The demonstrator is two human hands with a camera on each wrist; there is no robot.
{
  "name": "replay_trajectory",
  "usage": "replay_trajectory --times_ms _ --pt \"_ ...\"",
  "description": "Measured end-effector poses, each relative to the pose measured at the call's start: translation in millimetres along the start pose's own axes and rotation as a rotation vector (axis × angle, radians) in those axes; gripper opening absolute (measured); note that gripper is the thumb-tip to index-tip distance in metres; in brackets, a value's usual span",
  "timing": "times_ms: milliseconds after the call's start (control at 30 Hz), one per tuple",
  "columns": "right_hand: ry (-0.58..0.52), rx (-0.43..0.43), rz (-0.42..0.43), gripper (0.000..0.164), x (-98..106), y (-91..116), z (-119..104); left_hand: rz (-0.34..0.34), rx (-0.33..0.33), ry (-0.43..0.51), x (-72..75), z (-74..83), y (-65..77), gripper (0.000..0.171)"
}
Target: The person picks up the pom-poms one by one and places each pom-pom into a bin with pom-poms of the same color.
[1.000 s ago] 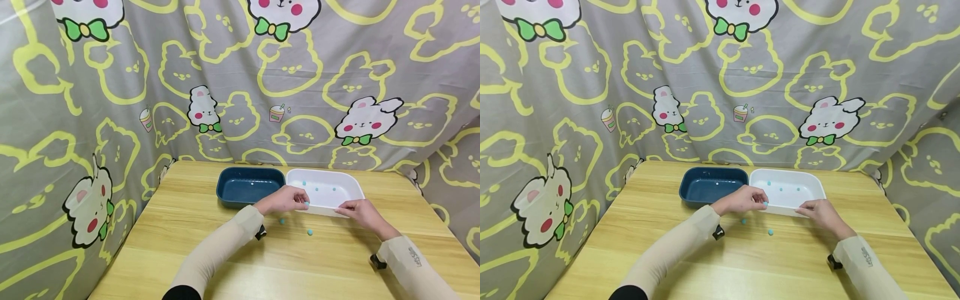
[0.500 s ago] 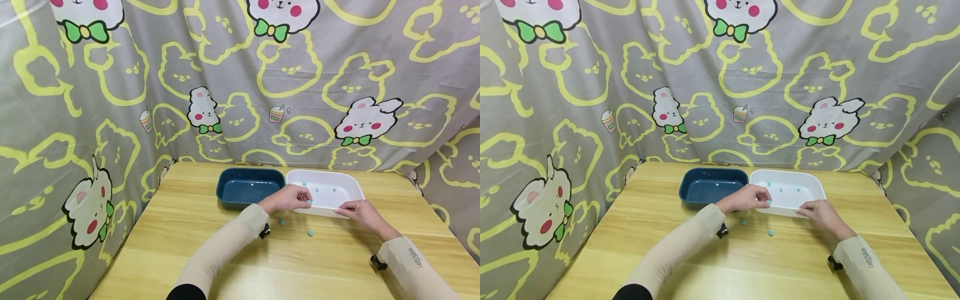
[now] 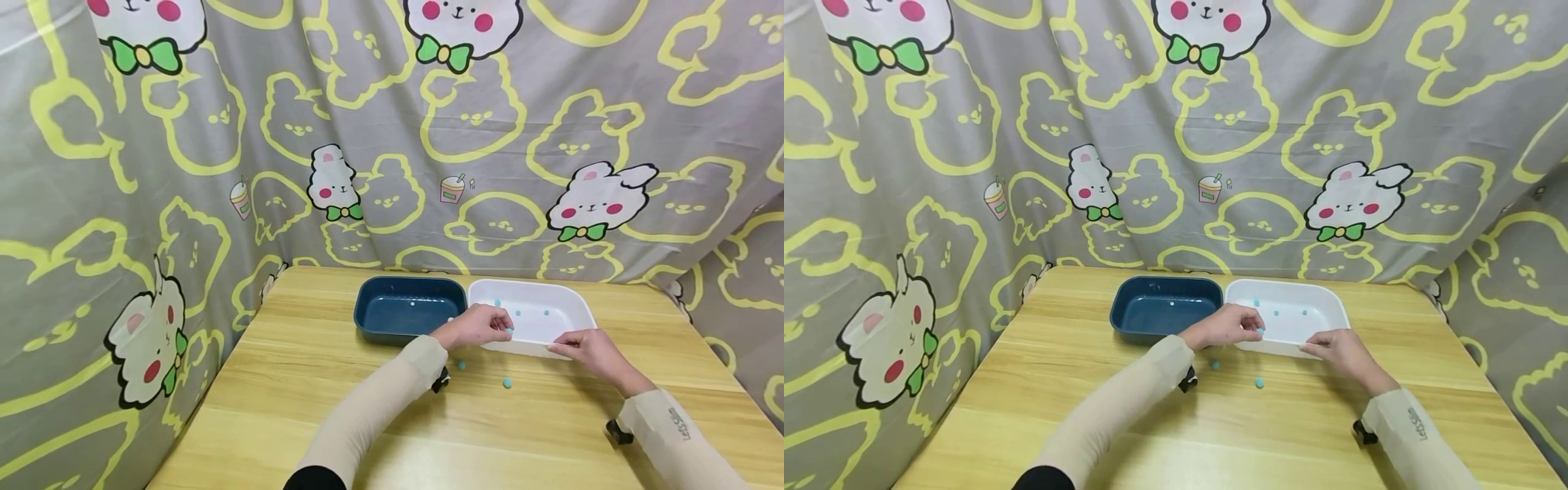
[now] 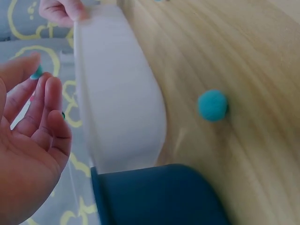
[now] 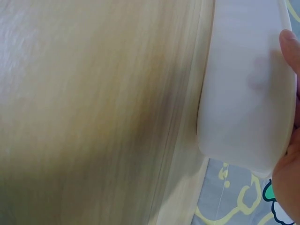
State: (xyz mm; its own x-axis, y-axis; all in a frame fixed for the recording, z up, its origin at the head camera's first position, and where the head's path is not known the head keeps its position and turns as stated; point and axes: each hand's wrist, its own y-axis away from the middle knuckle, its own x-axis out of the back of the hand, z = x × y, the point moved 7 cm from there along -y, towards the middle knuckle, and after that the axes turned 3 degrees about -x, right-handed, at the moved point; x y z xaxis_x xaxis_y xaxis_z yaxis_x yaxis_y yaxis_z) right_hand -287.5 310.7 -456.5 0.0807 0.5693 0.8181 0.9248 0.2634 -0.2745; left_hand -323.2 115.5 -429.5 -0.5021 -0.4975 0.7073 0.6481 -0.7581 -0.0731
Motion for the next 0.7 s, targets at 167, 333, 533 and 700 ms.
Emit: replay_trajectory --times_ms 167,333,533,700 --pt "0.003 -0.003 -0.001 0.01 0.0 -0.3 -1.6 0.033 0.029 0.029 -4.4 -7.6 -1.5 0.006" --pt "0.001 0.005 0.004 0.01 1.0 -1.0 -2.8 0.059 0.045 0.013 -4.9 -11.6 -3.9 0.007" --pt "0.006 0.002 -0.004 0.01 0.6 -0.8 -2.0 0.079 0.063 -0.013 -6.2 -18.6 -8.1 0.008" --pt "0.007 -0.009 -0.01 0.01 -0.6 -0.8 0.1 0.106 0.07 -0.042 -3.5 -22.3 -11.3 0.007"
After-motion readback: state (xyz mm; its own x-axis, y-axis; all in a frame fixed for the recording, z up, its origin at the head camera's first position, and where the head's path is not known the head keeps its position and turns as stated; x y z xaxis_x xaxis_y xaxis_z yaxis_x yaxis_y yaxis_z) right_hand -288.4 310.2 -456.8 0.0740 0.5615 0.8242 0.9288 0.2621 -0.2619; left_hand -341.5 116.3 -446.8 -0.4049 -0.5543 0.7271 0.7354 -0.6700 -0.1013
